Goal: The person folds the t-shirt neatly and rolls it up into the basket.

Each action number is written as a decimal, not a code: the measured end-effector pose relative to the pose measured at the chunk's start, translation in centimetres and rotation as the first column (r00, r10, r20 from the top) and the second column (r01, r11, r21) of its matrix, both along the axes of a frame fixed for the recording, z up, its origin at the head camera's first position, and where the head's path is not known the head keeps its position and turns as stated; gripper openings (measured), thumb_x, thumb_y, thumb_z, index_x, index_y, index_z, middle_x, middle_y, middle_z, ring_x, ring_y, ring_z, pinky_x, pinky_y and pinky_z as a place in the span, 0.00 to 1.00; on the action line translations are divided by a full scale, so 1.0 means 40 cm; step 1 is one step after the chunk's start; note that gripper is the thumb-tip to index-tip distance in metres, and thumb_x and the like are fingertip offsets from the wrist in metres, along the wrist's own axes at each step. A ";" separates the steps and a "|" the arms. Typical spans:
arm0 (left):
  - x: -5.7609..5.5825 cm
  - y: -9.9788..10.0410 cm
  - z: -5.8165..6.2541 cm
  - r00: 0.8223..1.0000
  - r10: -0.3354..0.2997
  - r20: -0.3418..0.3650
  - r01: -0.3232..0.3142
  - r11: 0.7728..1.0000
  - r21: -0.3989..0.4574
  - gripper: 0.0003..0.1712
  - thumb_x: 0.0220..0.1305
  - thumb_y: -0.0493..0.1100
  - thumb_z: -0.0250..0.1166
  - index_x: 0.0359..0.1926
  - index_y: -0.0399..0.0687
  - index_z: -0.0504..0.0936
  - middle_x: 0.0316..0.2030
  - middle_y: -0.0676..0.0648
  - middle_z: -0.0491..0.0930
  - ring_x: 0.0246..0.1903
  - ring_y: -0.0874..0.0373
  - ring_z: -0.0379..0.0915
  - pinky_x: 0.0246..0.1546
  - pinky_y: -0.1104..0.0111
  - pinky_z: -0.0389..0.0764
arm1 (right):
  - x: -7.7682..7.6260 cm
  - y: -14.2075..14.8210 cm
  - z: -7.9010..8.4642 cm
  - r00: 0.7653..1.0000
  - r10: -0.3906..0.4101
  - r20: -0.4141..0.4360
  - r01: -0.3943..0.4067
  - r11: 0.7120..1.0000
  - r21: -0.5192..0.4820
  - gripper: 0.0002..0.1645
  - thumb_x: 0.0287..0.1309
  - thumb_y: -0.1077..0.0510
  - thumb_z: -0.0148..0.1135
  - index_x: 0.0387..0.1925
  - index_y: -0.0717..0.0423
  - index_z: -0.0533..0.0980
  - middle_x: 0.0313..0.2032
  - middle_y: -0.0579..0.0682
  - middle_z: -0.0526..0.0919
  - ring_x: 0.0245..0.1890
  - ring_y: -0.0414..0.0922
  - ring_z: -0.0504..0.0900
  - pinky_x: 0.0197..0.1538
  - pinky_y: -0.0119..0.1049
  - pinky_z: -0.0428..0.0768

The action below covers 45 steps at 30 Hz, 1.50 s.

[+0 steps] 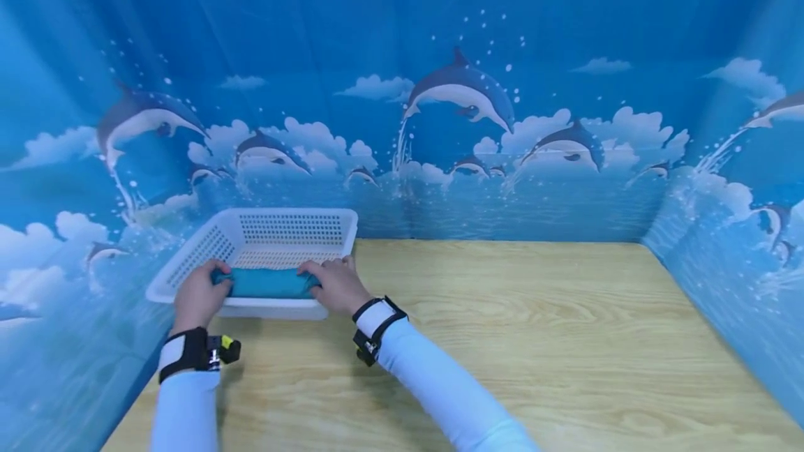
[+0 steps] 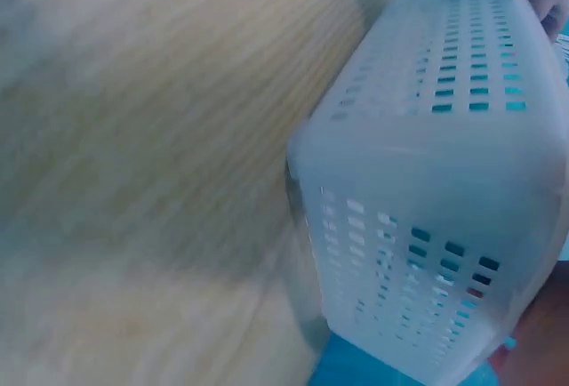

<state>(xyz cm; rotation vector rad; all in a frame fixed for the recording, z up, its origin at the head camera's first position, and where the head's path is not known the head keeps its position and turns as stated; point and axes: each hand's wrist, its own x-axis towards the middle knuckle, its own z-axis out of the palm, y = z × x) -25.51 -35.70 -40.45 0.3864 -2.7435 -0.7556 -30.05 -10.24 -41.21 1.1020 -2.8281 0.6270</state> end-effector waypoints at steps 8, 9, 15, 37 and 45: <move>-0.020 -0.010 0.065 0.842 -0.149 0.518 0.168 0.986 0.011 0.21 0.65 0.43 0.52 0.48 0.27 0.76 0.44 0.29 0.77 0.43 0.39 0.74 0.41 0.49 0.73 | -0.005 0.019 0.008 0.999 -0.031 0.039 0.021 0.974 0.225 0.36 0.72 0.36 0.23 0.57 0.43 0.76 0.70 0.49 0.60 0.72 0.46 0.51 0.74 0.52 0.39; -0.022 -0.009 0.068 0.824 -0.151 0.546 0.172 0.985 0.012 0.23 0.65 0.45 0.52 0.48 0.27 0.75 0.44 0.30 0.77 0.42 0.39 0.74 0.42 0.48 0.73 | -0.004 0.021 0.009 0.999 -0.029 0.045 0.018 0.975 0.223 0.37 0.71 0.35 0.22 0.57 0.43 0.76 0.71 0.49 0.58 0.73 0.46 0.48 0.74 0.52 0.38; -0.033 -0.006 0.051 0.847 -0.141 0.513 0.185 0.982 -0.034 0.25 0.65 0.45 0.51 0.50 0.25 0.75 0.44 0.29 0.77 0.41 0.39 0.75 0.40 0.50 0.75 | 0.003 0.043 0.003 0.998 0.001 0.056 -0.010 0.987 0.163 0.36 0.70 0.33 0.25 0.56 0.40 0.77 0.72 0.50 0.57 0.74 0.48 0.46 0.73 0.54 0.40; -0.055 0.043 0.023 0.985 -0.113 0.127 0.135 0.975 -0.177 0.26 0.68 0.46 0.49 0.57 0.28 0.71 0.52 0.25 0.72 0.46 0.33 0.71 0.40 0.46 0.73 | 0.041 0.222 0.028 0.997 0.070 -0.010 -0.070 0.997 0.018 0.32 0.71 0.36 0.33 0.65 0.46 0.68 0.74 0.52 0.48 0.75 0.51 0.41 0.73 0.55 0.41; -0.007 0.221 0.103 0.937 -0.322 -0.133 0.274 0.916 -0.293 0.30 0.67 0.46 0.55 0.63 0.31 0.66 0.66 0.22 0.54 0.67 0.27 0.43 0.65 0.38 0.45 | 0.089 0.423 0.031 0.991 0.074 -0.113 -0.074 0.997 0.005 0.33 0.71 0.35 0.34 0.65 0.47 0.67 0.74 0.53 0.49 0.74 0.54 0.45 0.71 0.58 0.43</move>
